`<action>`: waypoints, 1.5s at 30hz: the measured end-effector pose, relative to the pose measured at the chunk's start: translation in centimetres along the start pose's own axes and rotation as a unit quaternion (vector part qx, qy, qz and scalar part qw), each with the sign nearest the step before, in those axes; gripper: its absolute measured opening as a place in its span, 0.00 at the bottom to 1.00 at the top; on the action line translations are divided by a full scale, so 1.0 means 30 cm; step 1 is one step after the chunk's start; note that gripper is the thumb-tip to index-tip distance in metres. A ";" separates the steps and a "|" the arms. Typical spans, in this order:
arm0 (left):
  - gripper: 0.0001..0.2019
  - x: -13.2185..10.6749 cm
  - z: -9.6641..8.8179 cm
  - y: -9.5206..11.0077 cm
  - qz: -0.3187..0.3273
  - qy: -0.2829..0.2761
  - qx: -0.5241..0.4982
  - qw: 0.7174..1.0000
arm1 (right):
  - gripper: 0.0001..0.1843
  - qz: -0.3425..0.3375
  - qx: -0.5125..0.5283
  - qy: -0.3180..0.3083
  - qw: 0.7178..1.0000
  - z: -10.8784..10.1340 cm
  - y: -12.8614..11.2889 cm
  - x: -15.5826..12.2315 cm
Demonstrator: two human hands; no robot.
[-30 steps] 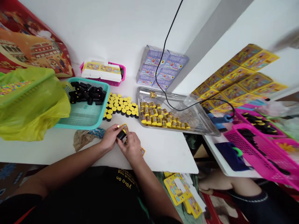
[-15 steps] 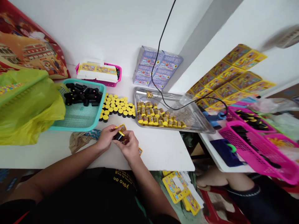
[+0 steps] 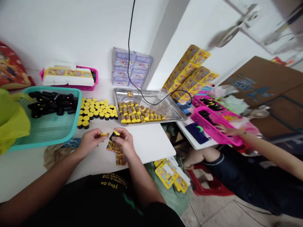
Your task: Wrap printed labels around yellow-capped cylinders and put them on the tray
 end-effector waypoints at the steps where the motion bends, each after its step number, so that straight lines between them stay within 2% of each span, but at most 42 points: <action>1: 0.14 0.003 0.003 0.026 0.039 -0.011 0.030 0.999 | 0.20 0.001 0.004 -0.002 1.000 -0.012 -0.007 0.003; 4: 0.11 0.000 0.027 0.084 0.117 -0.051 0.090 0.988 | 0.17 -0.017 0.001 -0.013 1.000 -0.031 -0.035 0.012; 7: 0.08 -0.003 0.042 0.110 0.135 -0.076 0.092 0.984 | 0.15 -0.034 -0.023 -0.050 0.998 -0.009 -0.057 0.020; 11: 0.07 -0.001 0.037 0.123 0.109 -0.072 0.040 0.991 | 0.16 -0.015 -0.070 -0.086 0.994 0.028 -0.051 0.029; 15: 0.05 0.000 0.040 0.121 0.076 -0.069 -0.016 0.995 | 0.17 0.026 -0.082 -0.062 0.994 0.016 -0.020 0.052; 20: 0.09 -0.004 0.048 0.083 0.025 -0.060 -0.074 0.995 | 0.16 0.082 -0.057 -0.042 0.994 0.003 0.031 0.074; 24: 0.12 -0.014 0.064 0.048 -0.029 -0.076 -0.110 0.991 | 0.16 0.056 -0.056 -0.027 0.996 0.017 0.011 0.063; 29: 0.12 -0.015 0.063 0.032 -0.057 -0.082 -0.115 0.988 | 0.17 0.021 -0.085 -0.018 0.996 0.042 -0.025 0.038; 36: 0.14 -0.006 0.060 0.019 -0.045 -0.069 -0.128 0.988 | 0.19 -0.025 -0.134 0.001 0.991 0.055 -0.053 0.021; 40: 0.16 -0.014 0.070 0.009 -0.073 -0.056 -0.199 0.976 | 0.21 -0.007 -0.119 -0.033 0.992 0.083 -0.041 0.022; 45: 0.16 -0.033 0.101 -0.007 -0.112 -0.038 -0.301 0.946 | 0.19 0.010 -0.114 -0.068 0.991 0.090 -0.029 0.016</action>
Point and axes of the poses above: each hand's wrist, its own x-axis towards the middle knuckle, its own z-axis out of the palm, y = z × x, the point moved 10 cm from there along x, towards the middle knuckle, and after that the axes turned 14 degrees about z, right-handed, at the moved point
